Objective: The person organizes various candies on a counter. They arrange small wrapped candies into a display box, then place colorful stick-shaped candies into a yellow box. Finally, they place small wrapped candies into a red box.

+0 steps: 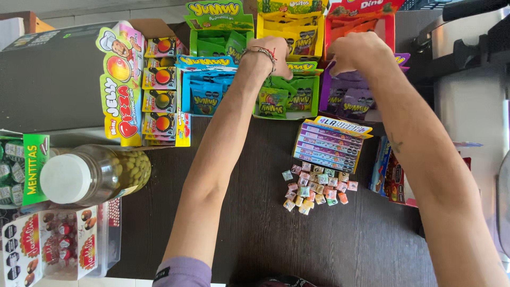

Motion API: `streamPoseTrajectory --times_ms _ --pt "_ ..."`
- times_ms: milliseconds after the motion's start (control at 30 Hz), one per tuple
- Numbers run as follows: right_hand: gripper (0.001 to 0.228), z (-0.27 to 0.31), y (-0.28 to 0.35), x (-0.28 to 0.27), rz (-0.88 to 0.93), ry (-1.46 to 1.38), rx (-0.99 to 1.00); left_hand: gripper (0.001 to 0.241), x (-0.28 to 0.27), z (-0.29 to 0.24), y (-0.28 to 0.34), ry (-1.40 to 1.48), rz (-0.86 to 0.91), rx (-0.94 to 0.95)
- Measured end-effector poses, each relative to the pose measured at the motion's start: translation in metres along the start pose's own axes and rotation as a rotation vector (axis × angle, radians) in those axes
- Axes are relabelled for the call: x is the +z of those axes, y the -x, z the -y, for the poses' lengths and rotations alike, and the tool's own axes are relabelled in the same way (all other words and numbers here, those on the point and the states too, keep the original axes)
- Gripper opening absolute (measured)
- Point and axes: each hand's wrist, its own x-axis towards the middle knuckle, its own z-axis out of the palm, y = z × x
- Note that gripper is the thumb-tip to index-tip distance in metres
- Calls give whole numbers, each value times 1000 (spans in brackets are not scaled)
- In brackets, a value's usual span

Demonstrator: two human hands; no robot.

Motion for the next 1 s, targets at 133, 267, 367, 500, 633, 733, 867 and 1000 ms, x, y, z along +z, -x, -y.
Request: streamPoseTrajectory --times_ms 133,267,367,500,633,733,867,1000 --pt "65 -4 5 0 3 -34 -27 75 3 1 2 54 5 11" --pt "63 -2 17 -4 30 -123 -34 85 3 3 14 83 162 59" --pt "63 -5 15 1 29 -105 -47 80 1 1 22 180 168 69" --pt "60 -6 15 2 31 -100 -77 81 7 4 22 191 141 81" --pt "58 -3 12 -1 25 -92 -81 80 8 9 27 220 120 95" --pt "57 2 13 -5 45 -9 -121 84 5 8 37 222 148 66" --pt "61 11 19 -20 109 -54 -125 74 4 15 35 188 149 36" --pt "88 11 28 -28 56 -85 -139 79 12 16 44 181 64 47"
